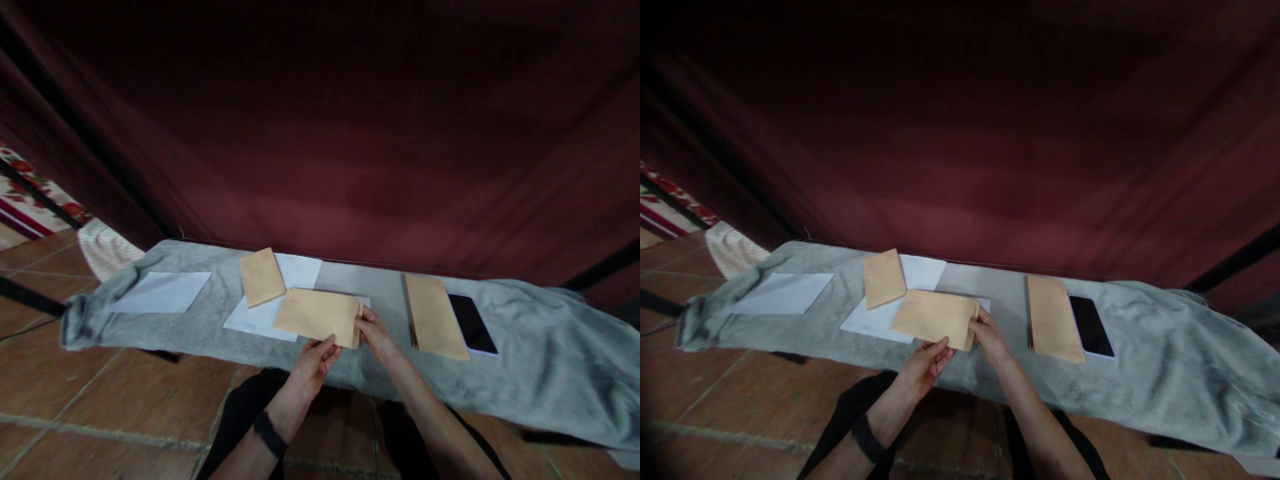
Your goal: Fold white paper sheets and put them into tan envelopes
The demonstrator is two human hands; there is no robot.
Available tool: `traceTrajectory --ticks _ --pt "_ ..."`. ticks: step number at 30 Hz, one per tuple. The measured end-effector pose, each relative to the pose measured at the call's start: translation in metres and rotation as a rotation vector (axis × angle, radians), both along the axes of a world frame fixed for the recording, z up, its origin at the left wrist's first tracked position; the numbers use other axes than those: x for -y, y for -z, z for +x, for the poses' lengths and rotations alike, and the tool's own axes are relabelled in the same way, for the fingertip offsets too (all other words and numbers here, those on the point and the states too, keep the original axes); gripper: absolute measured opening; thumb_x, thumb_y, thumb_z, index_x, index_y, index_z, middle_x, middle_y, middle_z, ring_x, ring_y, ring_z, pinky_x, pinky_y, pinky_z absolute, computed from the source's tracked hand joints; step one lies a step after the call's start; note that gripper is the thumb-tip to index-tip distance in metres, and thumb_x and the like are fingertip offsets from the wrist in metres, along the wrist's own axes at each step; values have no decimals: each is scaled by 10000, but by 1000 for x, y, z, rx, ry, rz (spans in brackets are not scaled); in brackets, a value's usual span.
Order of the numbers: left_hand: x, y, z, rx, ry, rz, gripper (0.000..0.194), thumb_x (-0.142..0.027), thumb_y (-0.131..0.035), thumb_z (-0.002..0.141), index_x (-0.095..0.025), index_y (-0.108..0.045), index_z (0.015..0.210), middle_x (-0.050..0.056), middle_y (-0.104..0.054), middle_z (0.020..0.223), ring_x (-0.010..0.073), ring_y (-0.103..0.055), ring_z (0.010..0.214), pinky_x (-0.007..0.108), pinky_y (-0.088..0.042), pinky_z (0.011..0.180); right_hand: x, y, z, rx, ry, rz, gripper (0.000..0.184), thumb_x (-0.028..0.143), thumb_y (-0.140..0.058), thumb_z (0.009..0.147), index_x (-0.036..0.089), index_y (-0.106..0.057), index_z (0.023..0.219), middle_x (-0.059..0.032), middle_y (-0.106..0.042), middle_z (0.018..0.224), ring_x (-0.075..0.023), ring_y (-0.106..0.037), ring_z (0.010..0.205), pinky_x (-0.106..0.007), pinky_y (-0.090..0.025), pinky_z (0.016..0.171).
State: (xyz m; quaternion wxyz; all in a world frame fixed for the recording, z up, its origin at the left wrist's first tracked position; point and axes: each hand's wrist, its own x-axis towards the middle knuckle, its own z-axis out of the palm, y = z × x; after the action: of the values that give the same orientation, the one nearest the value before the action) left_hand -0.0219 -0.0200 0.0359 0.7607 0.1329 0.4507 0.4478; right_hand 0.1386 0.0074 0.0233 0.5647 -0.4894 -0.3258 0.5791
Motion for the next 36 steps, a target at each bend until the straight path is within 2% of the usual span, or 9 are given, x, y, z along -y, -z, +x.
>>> traceTrajectory --ticks 4,9,13,15,17,19,23,28,36 --pt "6 0 -4 -196 282 94 259 -313 -850 692 -141 -663 742 66 -717 715 146 -670 627 231 -527 590 -5 2 2 83 33 151 332 358 -748 633 239 -697 939 4 -754 863 -223 -677 826 -315 -535 724" --pt "-1 -16 -13 -630 319 677 205 -292 -808 674 -187 -635 644 -26 -608 612 112 -566 593 210 -459 589 -6 3 10 153 97 163 326 368 -696 681 242 -671 982 13 -737 838 -200 -646 772 -301 -522 685" --pt "-3 -37 -20 -635 667 784 151 -341 -719 788 -206 -706 852 43 -698 729 190 -667 677 301 -533 662 -8 -1 17 195 152 161 264 361 -703 676 234 -679 907 13 -729 822 -198 -632 793 -305 -511 739" --pt "-12 -45 -21 -816 584 991 445 -314 -762 757 -249 -664 1186 112 -707 1164 273 -664 1082 415 -511 938 -9 -5 20 202 124 160 242 350 -704 667 237 -687 880 14 -730 825 -202 -633 805 -309 -506 762" --pt "-32 -48 -21 -1109 551 1227 894 -317 -858 635 -279 -473 1441 144 -381 1571 363 -332 1450 564 -265 1161 -9 -10 21 191 74 156 254 351 -706 663 238 -694 889 16 -734 834 -205 -636 813 -310 -502 766" --pt "-57 -46 -19 -1322 649 1327 1152 -372 -894 564 -245 -298 1541 178 -123 1656 399 -90 1518 640 -77 1183 -8 -13 23 181 17 150 271 357 -707 669 235 -702 911 17 -735 840 -209 -641 820 -310 -499 765" --pt "-93 -34 -17 -1437 944 1450 1269 -485 -859 579 -256 -123 1587 187 -128 1654 367 -85 1525 617 -8 1192 -7 -14 31 189 -66 157 278 361 -706 697 240 -712 947 16 -733 861 -217 -646 856 -304 -493 754" --pt "-90 -19 -18 -1435 958 1526 1265 -501 -852 598 -299 -93 1590 169 -143 1654 382 -129 1515 632 31 1182 -8 -13 40 161 -70 126 259 370 -732 677 231 -704 894 19 -726 812 -201 -643 812 -278 -483 705" --pt "-100 -6 -20 -1316 986 1440 1355 -562 -860 562 -272 -34 1596 180 -176 1634 411 -158 1496 598 -119 1193 -8 -16 44 208 -65 146 249 309 -670 694 230 -671 930 29 -729 849 -177 -650 791 -285 -506 745"
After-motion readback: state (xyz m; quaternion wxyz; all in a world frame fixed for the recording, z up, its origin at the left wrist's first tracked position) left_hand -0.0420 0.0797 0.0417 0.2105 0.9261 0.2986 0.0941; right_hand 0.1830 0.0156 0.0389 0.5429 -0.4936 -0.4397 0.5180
